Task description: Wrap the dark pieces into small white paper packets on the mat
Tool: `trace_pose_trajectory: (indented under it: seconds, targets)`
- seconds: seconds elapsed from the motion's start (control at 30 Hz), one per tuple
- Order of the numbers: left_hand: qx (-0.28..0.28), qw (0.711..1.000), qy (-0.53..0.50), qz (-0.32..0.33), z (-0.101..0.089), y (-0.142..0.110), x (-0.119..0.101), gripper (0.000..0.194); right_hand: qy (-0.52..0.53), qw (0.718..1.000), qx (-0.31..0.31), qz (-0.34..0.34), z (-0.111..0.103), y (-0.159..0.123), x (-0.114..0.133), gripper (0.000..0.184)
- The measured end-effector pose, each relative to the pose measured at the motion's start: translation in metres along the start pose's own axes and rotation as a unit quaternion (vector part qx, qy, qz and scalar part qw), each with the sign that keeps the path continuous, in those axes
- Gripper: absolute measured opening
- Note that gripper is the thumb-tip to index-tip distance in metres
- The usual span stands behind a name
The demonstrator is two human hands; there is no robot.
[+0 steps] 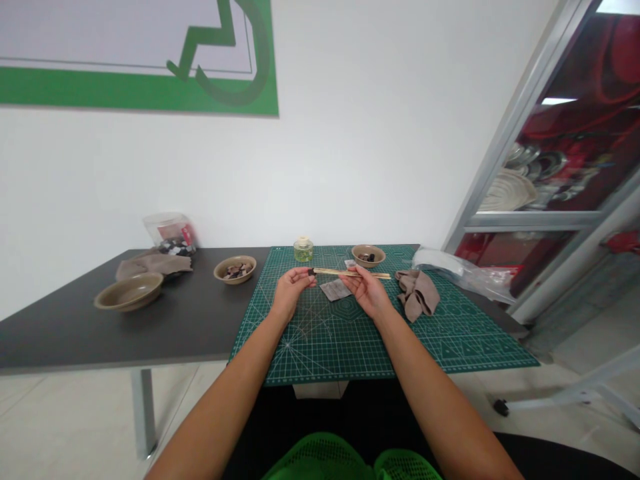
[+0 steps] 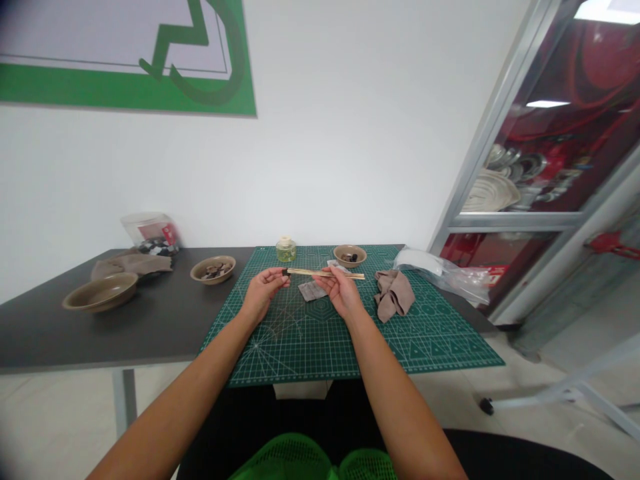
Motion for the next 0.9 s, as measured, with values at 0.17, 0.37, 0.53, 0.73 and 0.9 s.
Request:
trace_pose_trajectory:
  seconds: [0.17,0.37,0.53,0.73,0.9]
  targets:
    - [0.009,1.000,-0.018,-0.002,0.003,-0.001,-0.002,0.036,0.005,1.000,0.005,0.004,0.002,0.000,-0.002,0.014]
    - [0.010,1.000,-0.025,-0.001,0.003,-0.002,-0.004,0.033,0.009,1.000,-0.001,-0.001,-0.002,0.001,-0.001,0.013]
    - [0.008,0.999,-0.049,-0.012,0.002,-0.001,-0.004,0.029,0.030,0.999,-0.032,-0.012,-0.008,0.002,0.003,0.017]
    - [0.018,0.994,-0.090,-0.062,0.003,0.000,0.003,0.022,0.027,0.999,0.002,0.017,0.002,0.000,0.000,0.019]
    - [0.038,0.987,-0.122,-0.096,0.007,-0.002,0.006,0.019,0.044,0.999,-0.013,0.020,-0.002,0.000,0.000,0.022]
Point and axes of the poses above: each hand's wrist, its own y-axis towards the middle knuckle, its own z-axis out of the palm, x = y × z, the point moved 8 cm from there along y, towards the middle knuckle, and after that the axes turned 8 degrees about -y, right-handed, at the moved point
